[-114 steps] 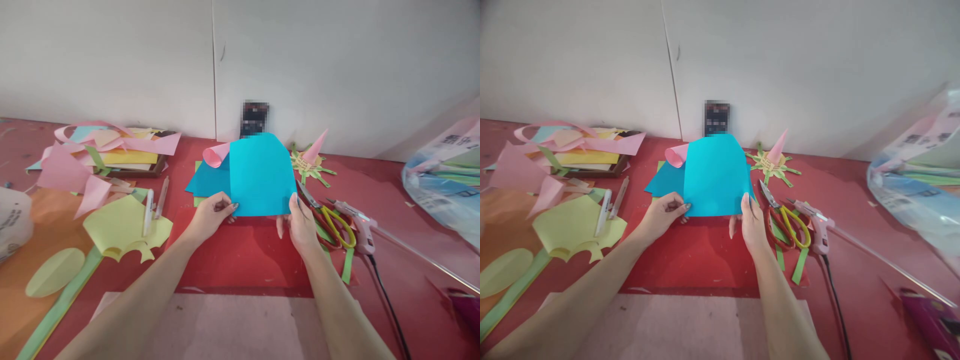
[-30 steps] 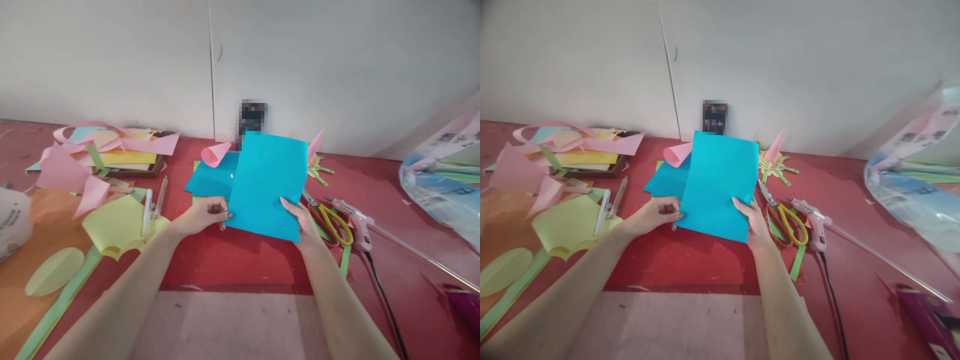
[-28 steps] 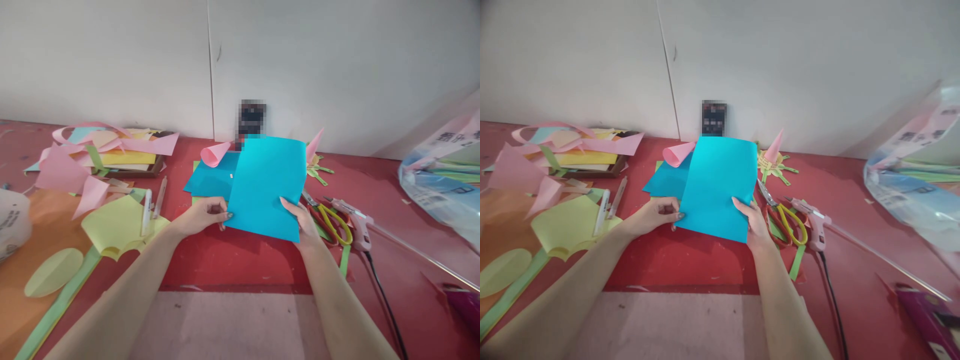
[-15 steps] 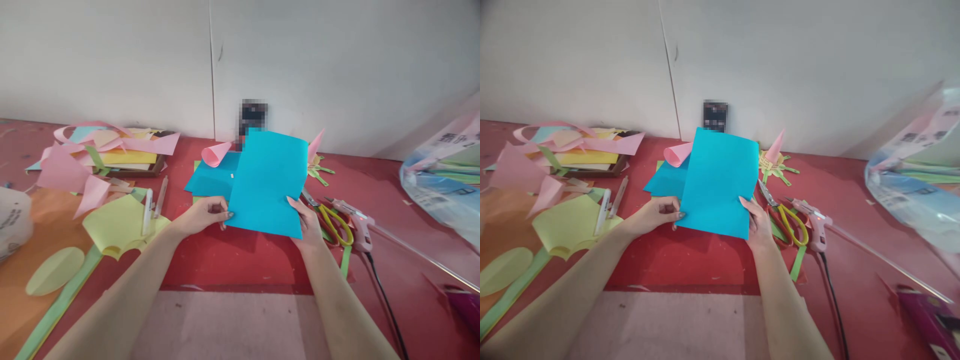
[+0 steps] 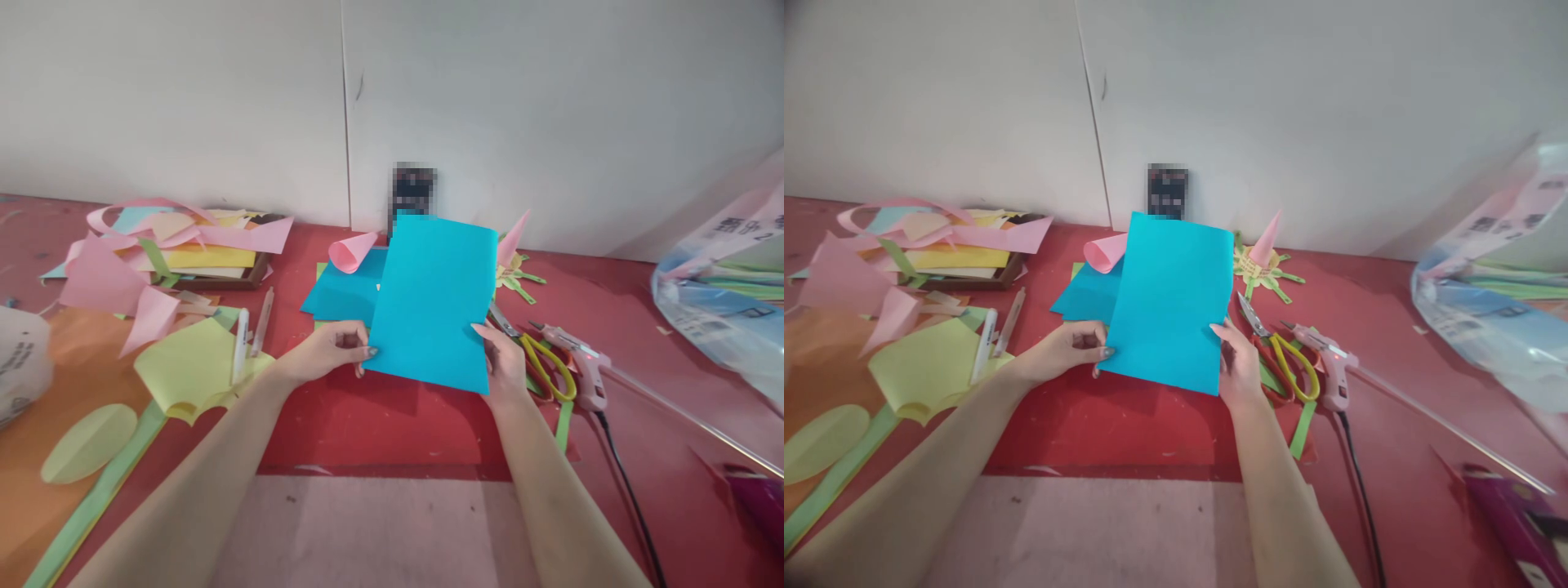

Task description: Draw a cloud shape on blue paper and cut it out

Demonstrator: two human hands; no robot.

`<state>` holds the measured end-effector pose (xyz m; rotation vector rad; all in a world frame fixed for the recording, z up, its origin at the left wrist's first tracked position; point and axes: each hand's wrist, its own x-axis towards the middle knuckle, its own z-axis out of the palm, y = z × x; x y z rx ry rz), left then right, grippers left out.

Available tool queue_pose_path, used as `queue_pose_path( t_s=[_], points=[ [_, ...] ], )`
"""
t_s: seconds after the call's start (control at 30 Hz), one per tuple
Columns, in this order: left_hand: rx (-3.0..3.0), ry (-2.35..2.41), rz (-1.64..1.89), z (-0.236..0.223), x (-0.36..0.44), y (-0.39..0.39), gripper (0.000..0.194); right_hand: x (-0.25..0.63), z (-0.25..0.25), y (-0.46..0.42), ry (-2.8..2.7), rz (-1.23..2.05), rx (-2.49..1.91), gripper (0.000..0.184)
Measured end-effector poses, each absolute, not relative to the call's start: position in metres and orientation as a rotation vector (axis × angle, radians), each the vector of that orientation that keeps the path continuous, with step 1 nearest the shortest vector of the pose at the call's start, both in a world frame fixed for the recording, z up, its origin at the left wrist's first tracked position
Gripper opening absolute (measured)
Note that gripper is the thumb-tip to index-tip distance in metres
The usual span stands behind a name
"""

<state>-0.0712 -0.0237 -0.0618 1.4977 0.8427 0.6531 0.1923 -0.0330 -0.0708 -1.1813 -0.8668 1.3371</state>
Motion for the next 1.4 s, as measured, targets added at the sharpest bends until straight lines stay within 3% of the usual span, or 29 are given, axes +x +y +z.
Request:
queue_pose_path(
  t_s=[0.4,1.13,1.4],
  points=[
    [1.49,0.866,0.577,-0.0649,-0.0711,-0.0237,0.024,0.1861,-0.0656,-0.0415,-0.728,1.654,-1.144,0.045],
    [1.484,0.865,0.578,-0.0634,-0.0716,-0.0235,0.022,0.1897,-0.0721,-0.0354,-0.728,1.639,-0.964,0.049],
    [1.476,0.811,0.493,-0.0618,-0.0751,-0.0219,0.026,0.1939,-0.0716,-0.0408,-0.679,1.633,-1.083,0.062]
  ],
)
